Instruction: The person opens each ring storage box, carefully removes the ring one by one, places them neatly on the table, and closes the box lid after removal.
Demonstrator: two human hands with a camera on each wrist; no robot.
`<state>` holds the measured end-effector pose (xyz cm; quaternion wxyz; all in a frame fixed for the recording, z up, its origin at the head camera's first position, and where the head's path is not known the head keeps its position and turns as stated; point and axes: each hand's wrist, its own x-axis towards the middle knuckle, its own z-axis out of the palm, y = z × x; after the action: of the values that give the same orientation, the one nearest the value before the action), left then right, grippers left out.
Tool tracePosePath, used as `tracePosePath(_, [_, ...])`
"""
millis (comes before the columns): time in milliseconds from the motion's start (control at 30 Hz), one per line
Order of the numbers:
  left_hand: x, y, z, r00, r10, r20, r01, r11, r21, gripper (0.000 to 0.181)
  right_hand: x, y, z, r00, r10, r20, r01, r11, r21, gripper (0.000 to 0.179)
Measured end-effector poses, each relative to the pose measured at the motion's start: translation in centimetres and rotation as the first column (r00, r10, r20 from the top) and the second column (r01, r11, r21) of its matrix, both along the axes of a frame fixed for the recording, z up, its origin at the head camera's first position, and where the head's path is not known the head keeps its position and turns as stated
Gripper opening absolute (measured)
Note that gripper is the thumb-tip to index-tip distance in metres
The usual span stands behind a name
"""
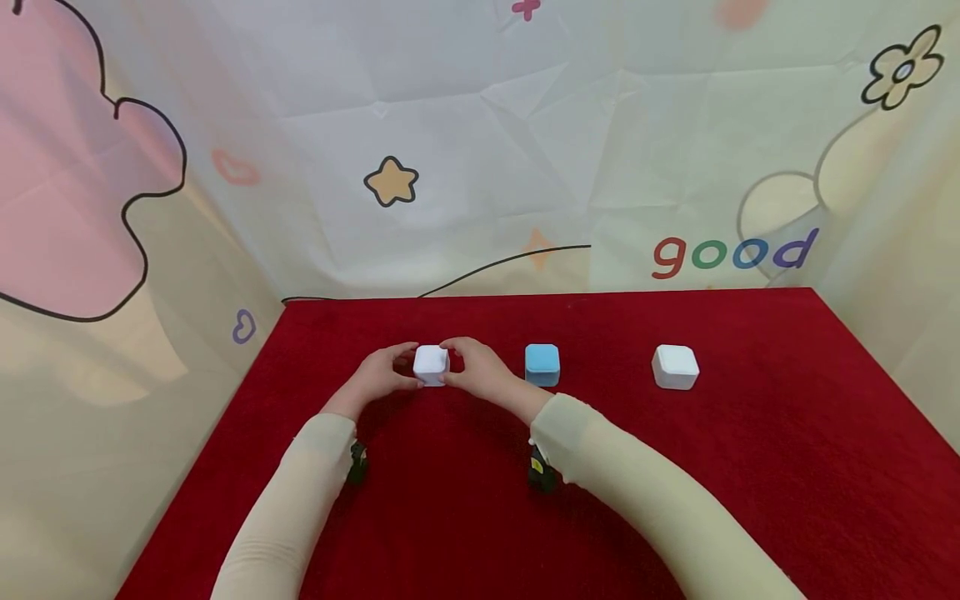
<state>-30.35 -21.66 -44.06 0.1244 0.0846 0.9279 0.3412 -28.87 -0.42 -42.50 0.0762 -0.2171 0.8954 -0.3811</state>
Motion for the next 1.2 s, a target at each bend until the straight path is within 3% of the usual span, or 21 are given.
tracePosePath(300, [-0.3, -0.2, -0.2, 1.0, -0.009, 0.024, 0.009, 1.0, 0.015, 0.07, -0.3, -0.6, -0.7, 0.999, -0.03, 0.027, 0.031, 0.999, -0.024, 0.054])
tracePosePath(600, [-0.8, -0.5, -0.9, 0.999, -0.051, -0.015, 0.051, 0.997, 0.05, 0.069, -0.6, -1.2, -1.2, 0.996, -0.062, 0.064, 0.066, 0.996, -0.055, 0.057])
tracePosePath(1200, [-1.1, -0.2, -1.3, 0.997, -0.07, -0.017, 0.071, 0.995, 0.071, 0.064, -1.5, -1.6, -2.0, 0.993, -0.077, 0.089, 0.082, 0.995, -0.05, 0.06])
